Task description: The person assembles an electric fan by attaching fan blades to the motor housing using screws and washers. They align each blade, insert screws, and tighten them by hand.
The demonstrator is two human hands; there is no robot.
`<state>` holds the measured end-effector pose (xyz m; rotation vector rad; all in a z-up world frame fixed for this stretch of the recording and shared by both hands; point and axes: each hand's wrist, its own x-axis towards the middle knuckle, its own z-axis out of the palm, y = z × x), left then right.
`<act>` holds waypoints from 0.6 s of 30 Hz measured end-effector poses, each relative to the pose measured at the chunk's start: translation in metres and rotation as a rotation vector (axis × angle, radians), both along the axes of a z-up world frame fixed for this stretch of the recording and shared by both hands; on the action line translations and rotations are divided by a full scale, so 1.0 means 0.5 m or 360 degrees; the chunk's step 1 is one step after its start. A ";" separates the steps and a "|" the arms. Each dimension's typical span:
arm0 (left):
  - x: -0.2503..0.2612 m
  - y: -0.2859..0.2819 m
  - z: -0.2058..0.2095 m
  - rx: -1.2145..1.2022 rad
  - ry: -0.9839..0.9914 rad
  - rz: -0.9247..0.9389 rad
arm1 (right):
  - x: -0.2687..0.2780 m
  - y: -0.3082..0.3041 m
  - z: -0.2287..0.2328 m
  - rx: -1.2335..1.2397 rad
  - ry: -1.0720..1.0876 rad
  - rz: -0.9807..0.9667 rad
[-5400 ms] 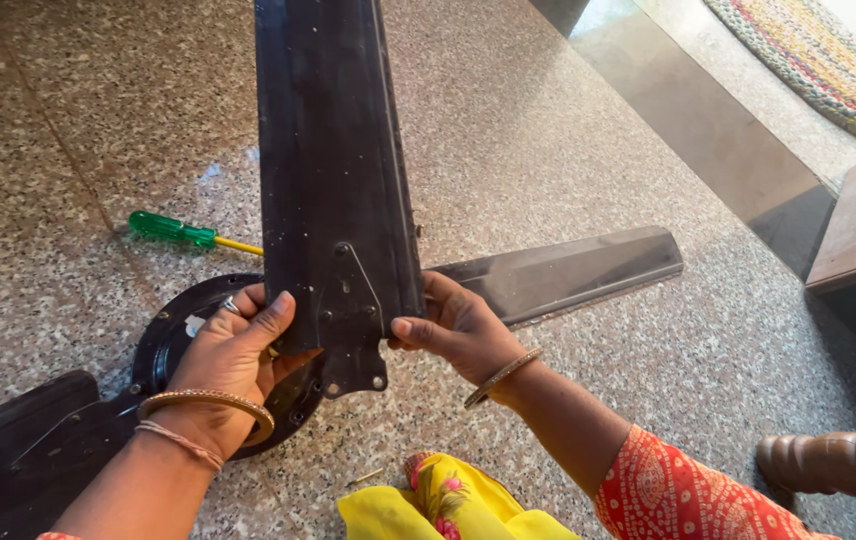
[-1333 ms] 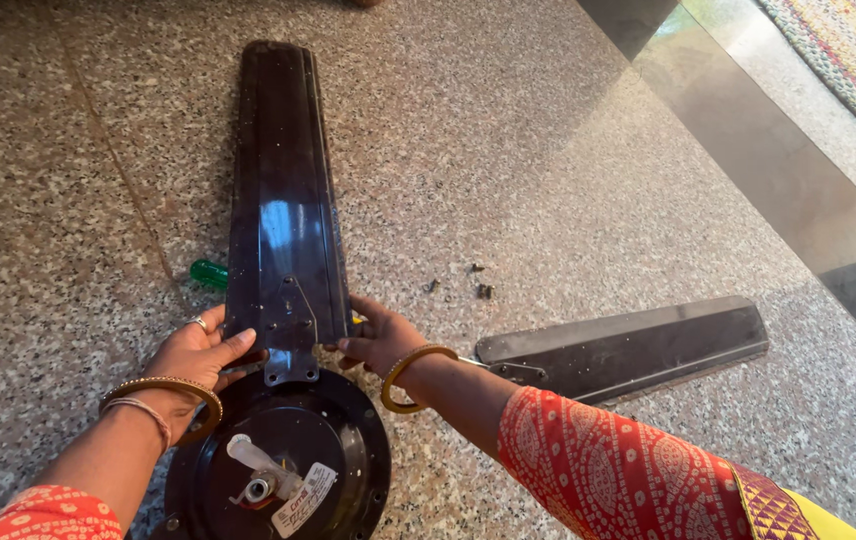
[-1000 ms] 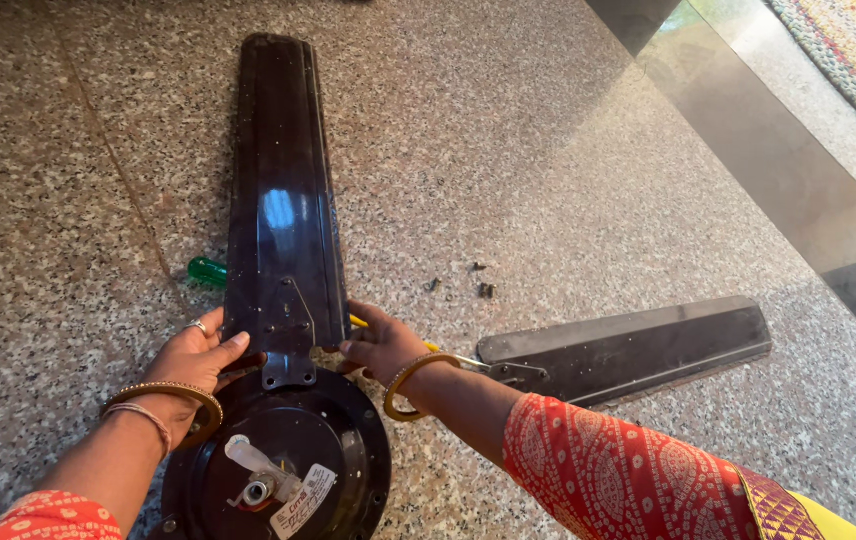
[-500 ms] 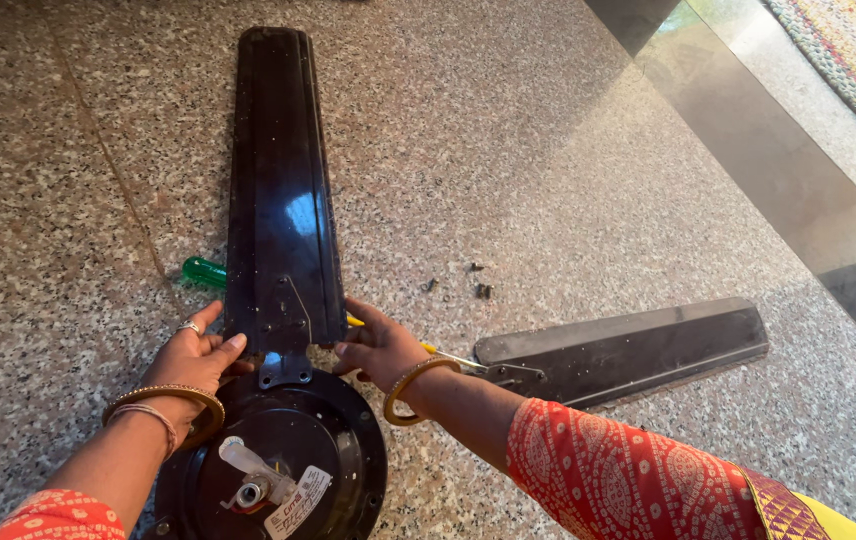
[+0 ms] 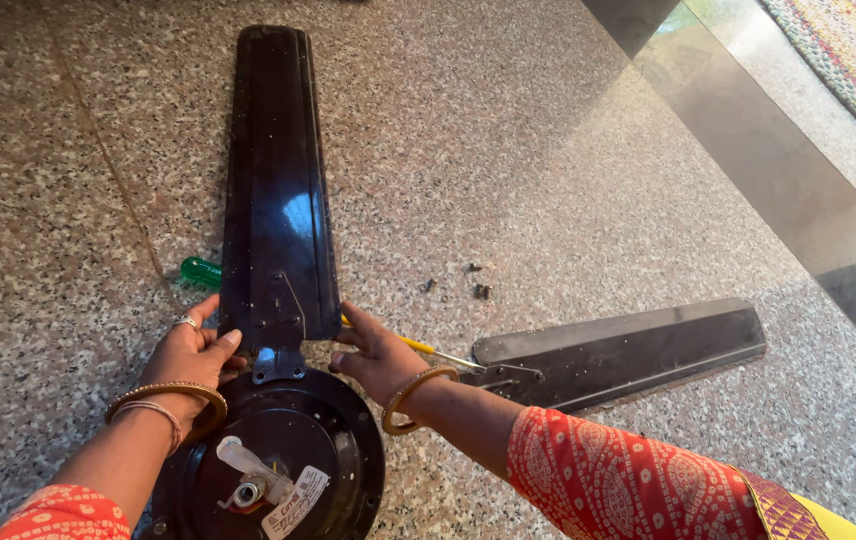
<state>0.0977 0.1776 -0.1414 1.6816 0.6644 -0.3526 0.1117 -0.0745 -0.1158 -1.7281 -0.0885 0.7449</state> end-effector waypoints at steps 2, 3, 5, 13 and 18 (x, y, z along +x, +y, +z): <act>-0.003 -0.004 0.006 -0.0019 -0.0005 0.0004 | -0.002 0.001 0.000 0.0096 0.0001 -0.0020; -0.002 -0.005 0.010 -0.0028 -0.0011 0.0005 | -0.002 0.003 0.003 0.0145 -0.0001 -0.0030; -0.004 -0.006 0.017 0.0004 0.0025 -0.0008 | -0.004 0.001 0.014 0.0077 -0.0013 0.0001; -0.008 0.001 0.028 -0.0058 0.0020 0.0045 | -0.009 -0.015 0.063 -0.0266 -0.0036 0.0033; -0.016 0.007 0.033 0.0013 -0.0034 0.0040 | 0.003 -0.048 0.065 -0.0187 -0.0041 -0.0034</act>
